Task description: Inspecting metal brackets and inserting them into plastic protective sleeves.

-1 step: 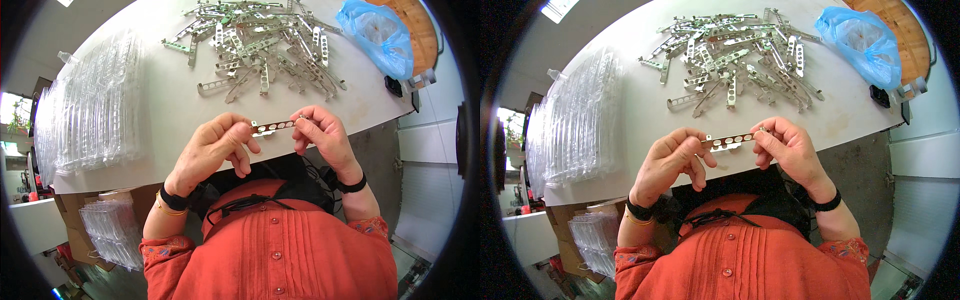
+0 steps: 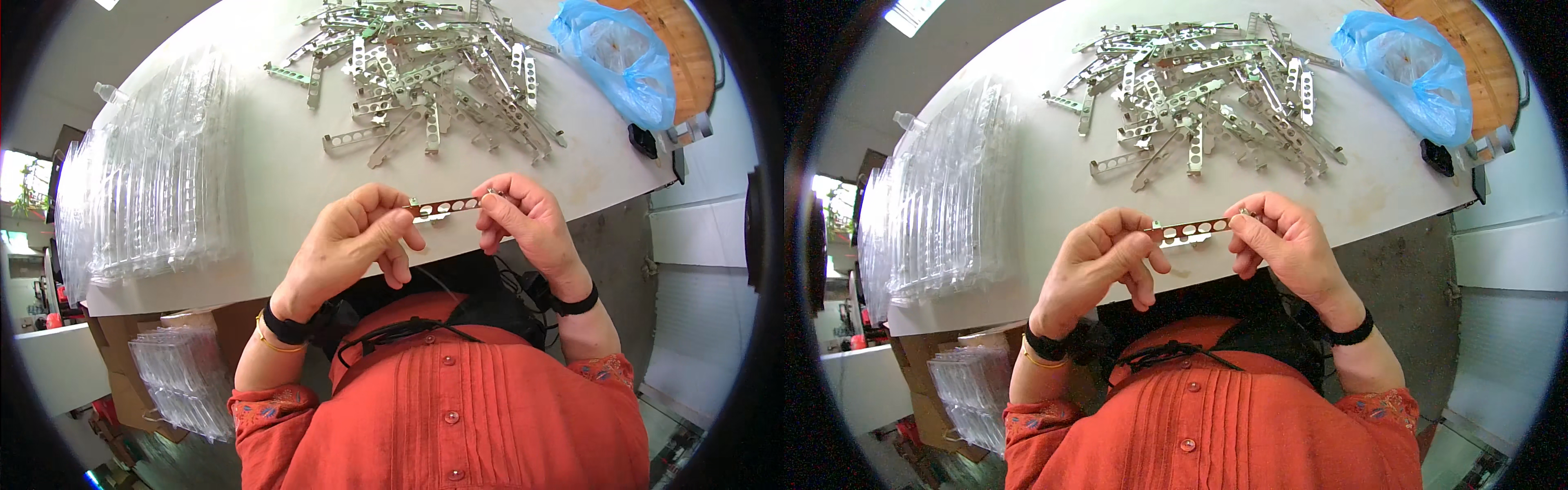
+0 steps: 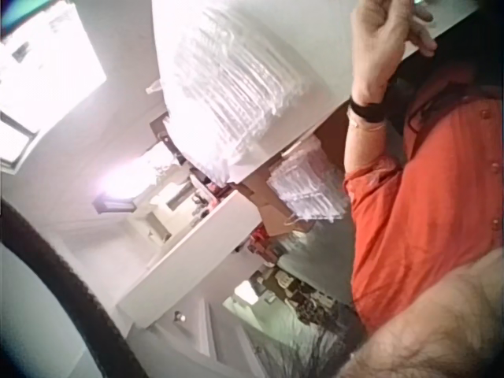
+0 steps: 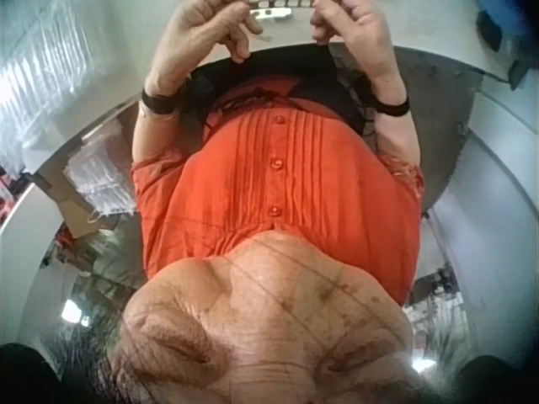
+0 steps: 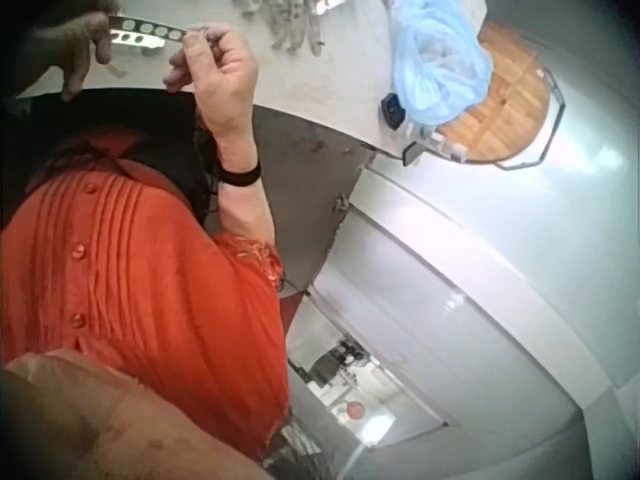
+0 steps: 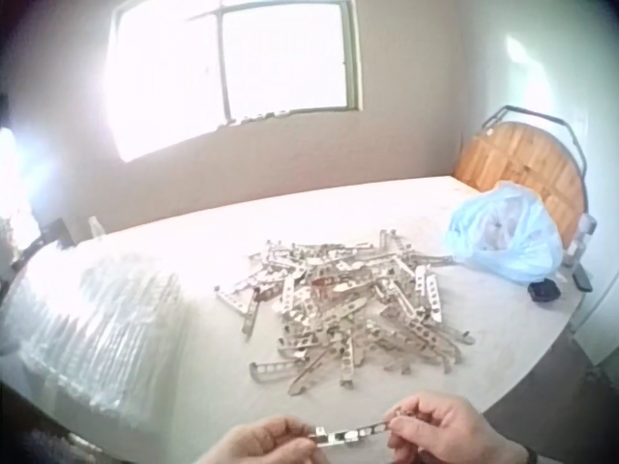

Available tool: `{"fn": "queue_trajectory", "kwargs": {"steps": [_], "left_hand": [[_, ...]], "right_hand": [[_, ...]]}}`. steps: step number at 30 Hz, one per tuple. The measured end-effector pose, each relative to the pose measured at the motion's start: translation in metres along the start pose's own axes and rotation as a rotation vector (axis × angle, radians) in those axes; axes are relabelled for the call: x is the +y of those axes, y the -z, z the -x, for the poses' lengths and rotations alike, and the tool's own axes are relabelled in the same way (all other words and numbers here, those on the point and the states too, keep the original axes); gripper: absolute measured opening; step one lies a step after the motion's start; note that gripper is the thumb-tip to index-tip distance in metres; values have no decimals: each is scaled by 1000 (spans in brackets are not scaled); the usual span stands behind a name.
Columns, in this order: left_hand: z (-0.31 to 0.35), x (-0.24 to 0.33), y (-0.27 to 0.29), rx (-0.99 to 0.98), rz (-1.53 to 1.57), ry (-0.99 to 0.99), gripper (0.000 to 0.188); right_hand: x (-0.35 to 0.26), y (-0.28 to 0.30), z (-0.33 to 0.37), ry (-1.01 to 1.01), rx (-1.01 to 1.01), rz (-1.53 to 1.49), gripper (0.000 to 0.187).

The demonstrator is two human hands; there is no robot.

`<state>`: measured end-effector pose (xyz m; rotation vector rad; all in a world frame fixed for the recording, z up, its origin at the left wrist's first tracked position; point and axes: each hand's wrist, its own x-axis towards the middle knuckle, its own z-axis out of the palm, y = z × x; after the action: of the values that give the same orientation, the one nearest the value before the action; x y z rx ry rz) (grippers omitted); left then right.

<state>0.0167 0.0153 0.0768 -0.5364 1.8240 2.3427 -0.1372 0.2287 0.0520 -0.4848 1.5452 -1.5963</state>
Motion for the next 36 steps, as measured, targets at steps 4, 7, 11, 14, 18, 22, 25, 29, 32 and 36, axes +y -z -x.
{"fn": "queue_trajectory", "kwargs": {"steps": [4, 7, 11, 14, 18, 22, 25, 29, 32, 36], "left_hand": [[-1, -11, 2, 28, 13, 6, 21], [1, -15, 5, 60, 95, 31, 19], [3, -17, 9, 60, 160, 73, 19], [4, -19, 11, 53, 216, 73, 20], [5, -23, 11, 35, 314, 66, 21], [7, -25, 13, 10, 357, 64, 21], [8, -28, 15, -5, 384, 43, 21], [9, -34, 16, 2, 419, 5, 19], [11, -35, 16, 14, 438, -19, 18], [11, -37, 17, 5, 458, -31, 16]], "right_hand": [[-3, -12, 0, -34, -37, 15, 27], [-2, -16, 1, 6, -50, 16, 33], [-5, -19, 5, 6, -73, 30, 34], [-5, -18, 5, -1, -94, 19, 32], [-4, -18, 7, 7, -93, 4, 31], [-7, -17, 10, 2, -73, 36, 29], [-6, -19, 11, 0, -68, 40, 28], [-5, -20, 13, -5, -73, 35, 26], [-2, -22, 13, 12, -84, 35, 24], [-1, -23, 15, 17, -73, 51, 24]]}}
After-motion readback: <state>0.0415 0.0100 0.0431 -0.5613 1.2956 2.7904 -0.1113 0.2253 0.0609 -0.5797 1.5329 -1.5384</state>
